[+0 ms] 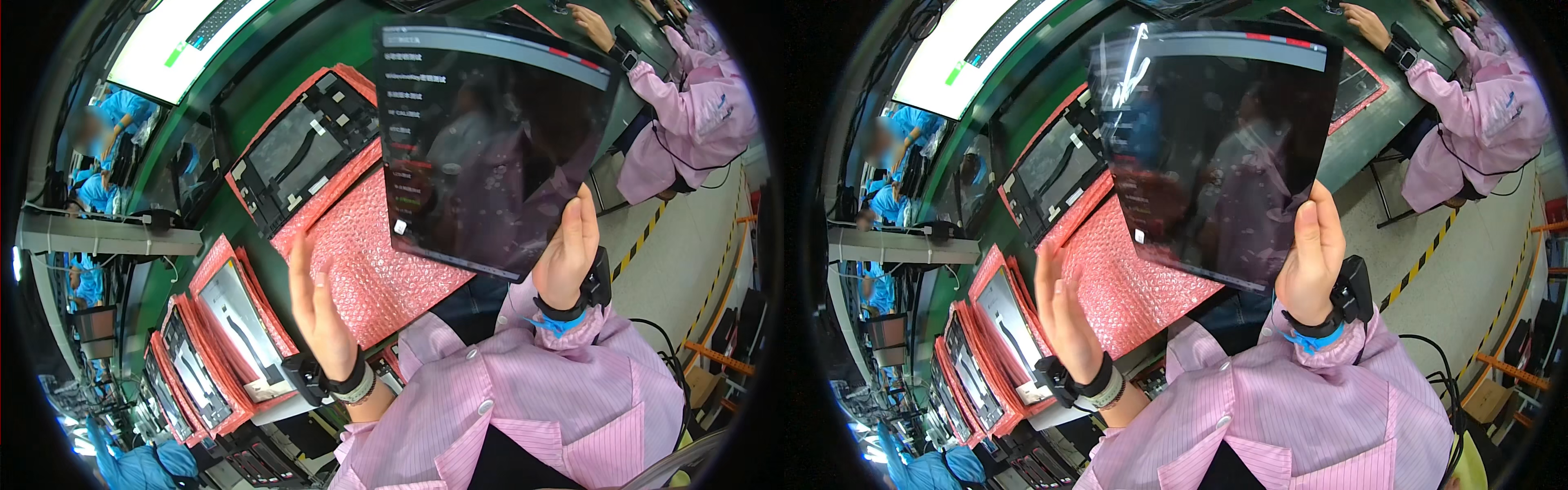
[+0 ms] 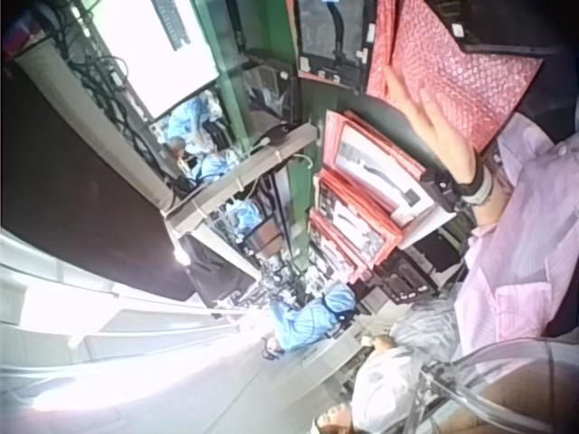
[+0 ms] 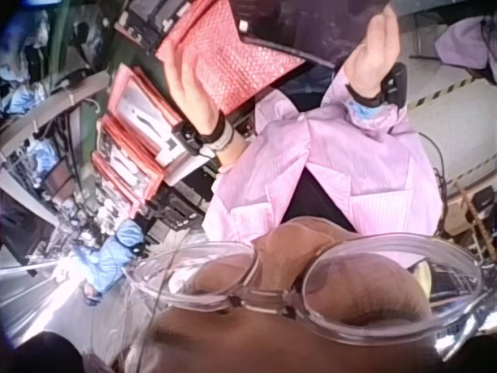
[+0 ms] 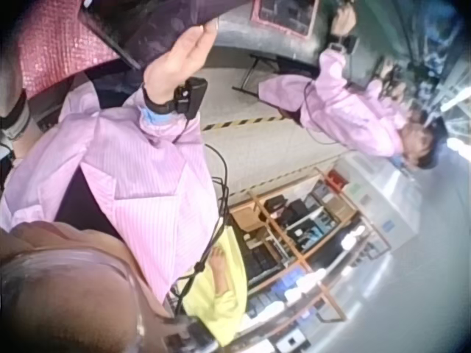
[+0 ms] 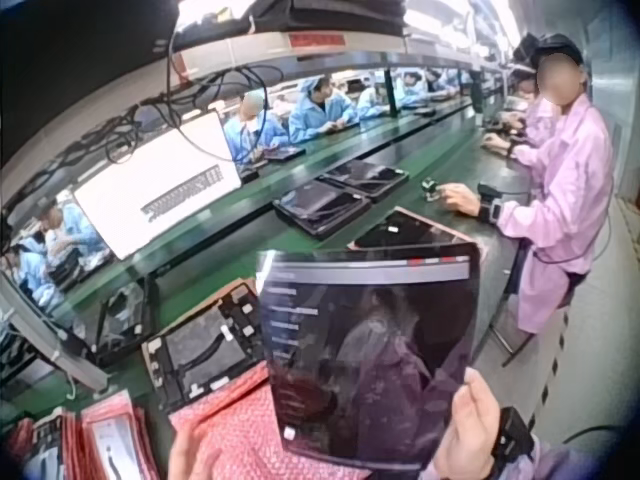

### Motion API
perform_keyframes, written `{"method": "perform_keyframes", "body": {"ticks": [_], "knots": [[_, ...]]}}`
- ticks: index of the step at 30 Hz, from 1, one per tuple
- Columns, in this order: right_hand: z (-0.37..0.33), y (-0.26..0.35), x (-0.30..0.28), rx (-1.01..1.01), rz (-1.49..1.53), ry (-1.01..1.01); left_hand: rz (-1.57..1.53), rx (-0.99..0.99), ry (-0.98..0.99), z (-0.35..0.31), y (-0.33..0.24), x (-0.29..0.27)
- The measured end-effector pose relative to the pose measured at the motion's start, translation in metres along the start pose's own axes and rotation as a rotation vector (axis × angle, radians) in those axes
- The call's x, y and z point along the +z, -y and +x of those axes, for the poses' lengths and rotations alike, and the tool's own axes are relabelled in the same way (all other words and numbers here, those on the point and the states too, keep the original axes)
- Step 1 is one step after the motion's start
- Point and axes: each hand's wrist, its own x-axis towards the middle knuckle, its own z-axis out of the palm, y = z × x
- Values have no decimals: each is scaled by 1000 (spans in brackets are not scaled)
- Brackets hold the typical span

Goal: Assembling internal components and performing functional screen testing on tablet computers at an assembly line.

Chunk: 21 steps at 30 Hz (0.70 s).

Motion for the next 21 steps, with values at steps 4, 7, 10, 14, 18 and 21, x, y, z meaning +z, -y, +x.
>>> {"method": "perform_keyframes", "body": {"ticks": [4,7,10,14,18,21], "knots": [[-12,-4,15,-199,-186,-3,-75,154,14,12,-35,-13],[-21,-11,26,-327,-234,18,-29,302,4,23,-68,-21],[-14,-15,30,-463,-269,251,-30,392,92,35,-90,-17],[3,-24,34,-577,-380,595,106,390,244,44,-96,-6],[-9,-27,45,-738,-468,692,173,84,249,21,-86,-19],[-15,-26,43,-839,-544,835,149,-94,217,5,-73,-44]]}}
